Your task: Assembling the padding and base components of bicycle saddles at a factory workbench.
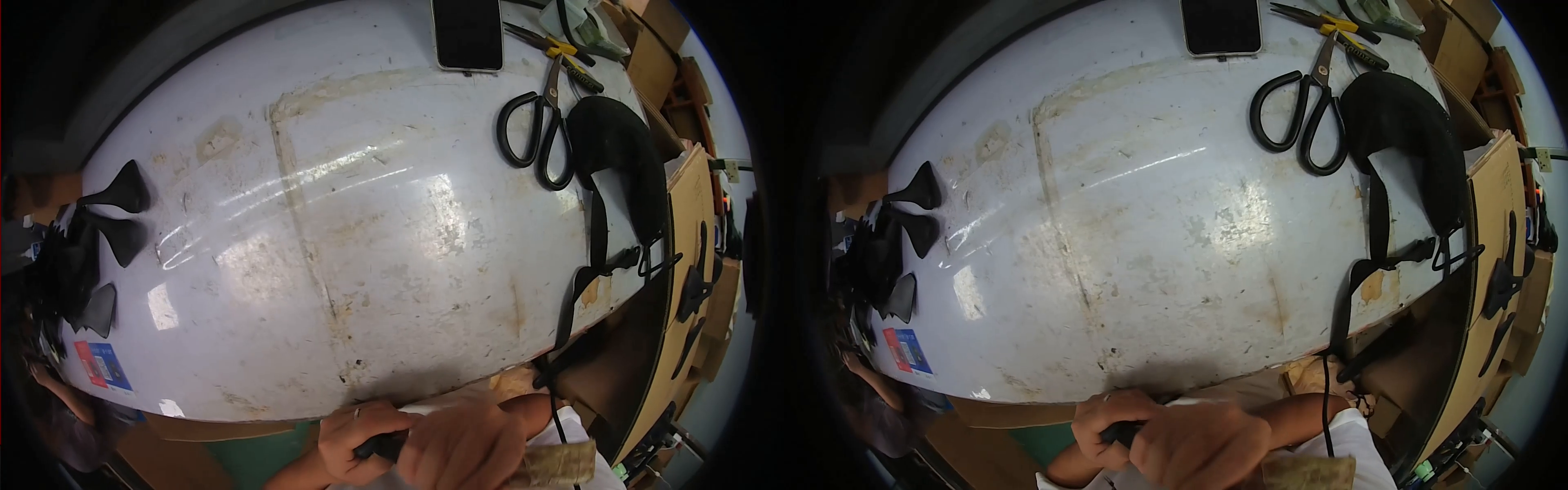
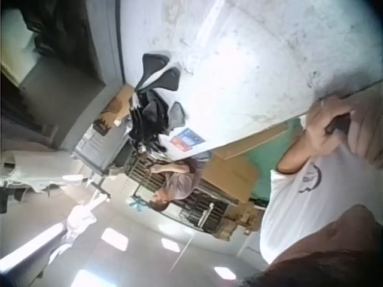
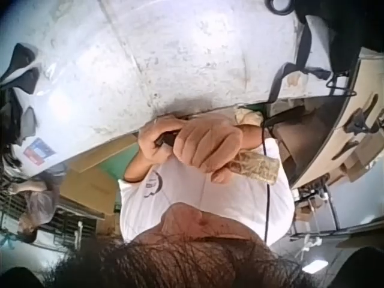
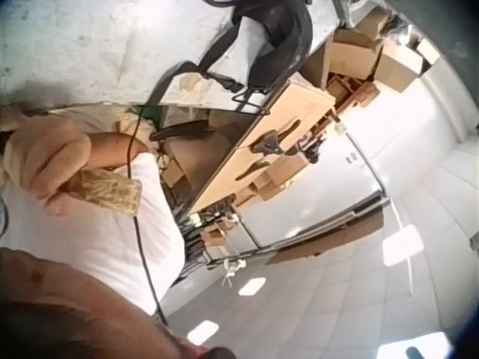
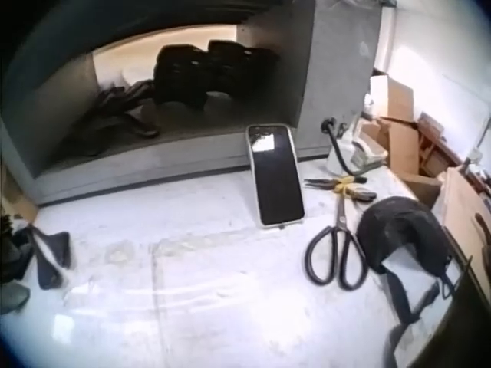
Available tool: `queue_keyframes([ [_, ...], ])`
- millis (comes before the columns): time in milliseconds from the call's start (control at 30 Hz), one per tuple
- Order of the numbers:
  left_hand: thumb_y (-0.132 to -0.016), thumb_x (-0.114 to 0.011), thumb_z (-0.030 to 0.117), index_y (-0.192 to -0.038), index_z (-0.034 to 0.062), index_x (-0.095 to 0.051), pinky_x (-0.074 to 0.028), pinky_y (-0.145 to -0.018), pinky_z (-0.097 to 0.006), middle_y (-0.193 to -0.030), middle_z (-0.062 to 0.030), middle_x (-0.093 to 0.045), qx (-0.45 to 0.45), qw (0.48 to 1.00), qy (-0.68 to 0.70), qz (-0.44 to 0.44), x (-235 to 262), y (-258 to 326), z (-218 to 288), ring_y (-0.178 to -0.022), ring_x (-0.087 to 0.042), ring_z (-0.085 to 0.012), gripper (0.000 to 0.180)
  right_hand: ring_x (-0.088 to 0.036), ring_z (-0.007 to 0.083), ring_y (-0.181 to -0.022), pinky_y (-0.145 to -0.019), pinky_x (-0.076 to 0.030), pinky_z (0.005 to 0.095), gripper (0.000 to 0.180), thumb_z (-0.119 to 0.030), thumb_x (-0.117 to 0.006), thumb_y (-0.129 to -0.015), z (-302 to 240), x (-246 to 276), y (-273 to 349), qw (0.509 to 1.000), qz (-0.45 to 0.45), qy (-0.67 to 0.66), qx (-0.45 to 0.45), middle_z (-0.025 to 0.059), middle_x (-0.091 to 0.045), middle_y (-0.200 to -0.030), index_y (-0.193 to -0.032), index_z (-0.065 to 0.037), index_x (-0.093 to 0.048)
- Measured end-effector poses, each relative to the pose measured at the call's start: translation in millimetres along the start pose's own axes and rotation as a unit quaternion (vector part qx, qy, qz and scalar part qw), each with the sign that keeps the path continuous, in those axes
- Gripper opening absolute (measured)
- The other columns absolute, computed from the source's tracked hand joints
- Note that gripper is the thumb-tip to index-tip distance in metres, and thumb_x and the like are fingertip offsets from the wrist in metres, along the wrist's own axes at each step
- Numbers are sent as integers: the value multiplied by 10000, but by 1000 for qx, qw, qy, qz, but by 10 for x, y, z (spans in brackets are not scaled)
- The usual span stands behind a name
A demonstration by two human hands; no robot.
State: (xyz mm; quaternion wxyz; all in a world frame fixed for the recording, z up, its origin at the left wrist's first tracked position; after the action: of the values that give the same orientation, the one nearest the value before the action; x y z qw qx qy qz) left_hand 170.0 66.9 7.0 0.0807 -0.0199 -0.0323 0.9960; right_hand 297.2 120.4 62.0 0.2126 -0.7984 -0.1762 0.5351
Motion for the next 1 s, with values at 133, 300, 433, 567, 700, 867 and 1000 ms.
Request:
queue_keyframes([
  [133, -965, -601, 138, -1096, -119, -686, -617, -719, -386, -863, -225, -744, 69, 995, 66, -35, 30, 14, -31, -760, -749, -311, 301, -634, 229, -566, -565, -565, 388, 220, -132, -724, -953, -264, -61, -40, 993, -93, 62, -43, 106, -644, -681, -828, 7, -608],
  [300, -1029, -520, 203, -1102, -150, -669, -624, -738, -383, -863, -239, -742, 58, 994, 90, 2, -5, 2, -38, -762, -754, -309, 390, -639, 230, -572, -570, -568, 387, 227, -135, -725, -953, -463, -12, 44, 987, -106, 124, -11, 109, -640, -677, -817, 1, -605],
  [433, -1007, -612, 131, -1165, -131, -671, -615, -751, -360, -943, -208, -758, 26, 995, 97, -18, -41, 55, -40, -820, -766, -287, 312, -640, 244, -587, -595, -572, 414, 255, -182, -694, -976, -674, -54, 22, 972, -145, 184, -9, 103, -634, -683, -800, -23, -603],
  [567, -987, -636, 77, -1107, -110, -694, -613, -716, -338, -873, -191, -761, 54, 998, 20, -3, -65, 56, 30, -785, -769, -273, 230, -651, 257, -559, -530, -573, 445, 145, -64, -696, -946, -844, 19, 2, 953, -160, 248, -67, 170, -658, -670, -980, 22, -584],
  [700, -1011, -625, 121, -981, -103, -698, -611, -668, -334, -771, -198, -744, 93, 995, -2, 42, 57, 91, 41, -720, -763, -272, 238, -692, 320, -948, -803, -569, 449, 461, -70, -749, -888, -634, 357, -110, 710, -27, 602, -365, 220, -677, -1090, -1293, 39, -558],
  [867, -1074, -511, 472, -926, -32, -603, -588, -551, -392, -721, -176, -688, 9, 941, 152, 302, 471, 261, 467, -583, -687, -276, 533, -633, 361, -1094, -942, -524, 413, 667, -201, -815, -868, -531, 97, -108, 612, -196, 748, -163, 298, -571, -1252, -1388, 65, -494],
  [1000, -1073, -495, 514, -853, 82, -533, -528, -479, -344, -694, -78, -650, -189, 737, 447, 471, 475, 224, 869, -505, -600, -173, 486, -667, 306, -943, -827, -540, 389, 579, -238, -759, -944, -124, 28, 240, 749, -177, 527, -359, 231, -640, -1081, -1370, 41, -485],
])
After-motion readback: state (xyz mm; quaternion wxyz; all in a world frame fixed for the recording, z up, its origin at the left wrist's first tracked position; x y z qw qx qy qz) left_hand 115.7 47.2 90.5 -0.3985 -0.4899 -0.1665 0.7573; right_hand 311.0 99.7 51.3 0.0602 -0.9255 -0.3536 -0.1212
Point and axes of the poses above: each hand's wrist, its own y-axis away from the middle knuckle, its own x-axis out of the back of the hand, z = x × y, the point moved 8 cm from there along -y, towards the middle knuckle
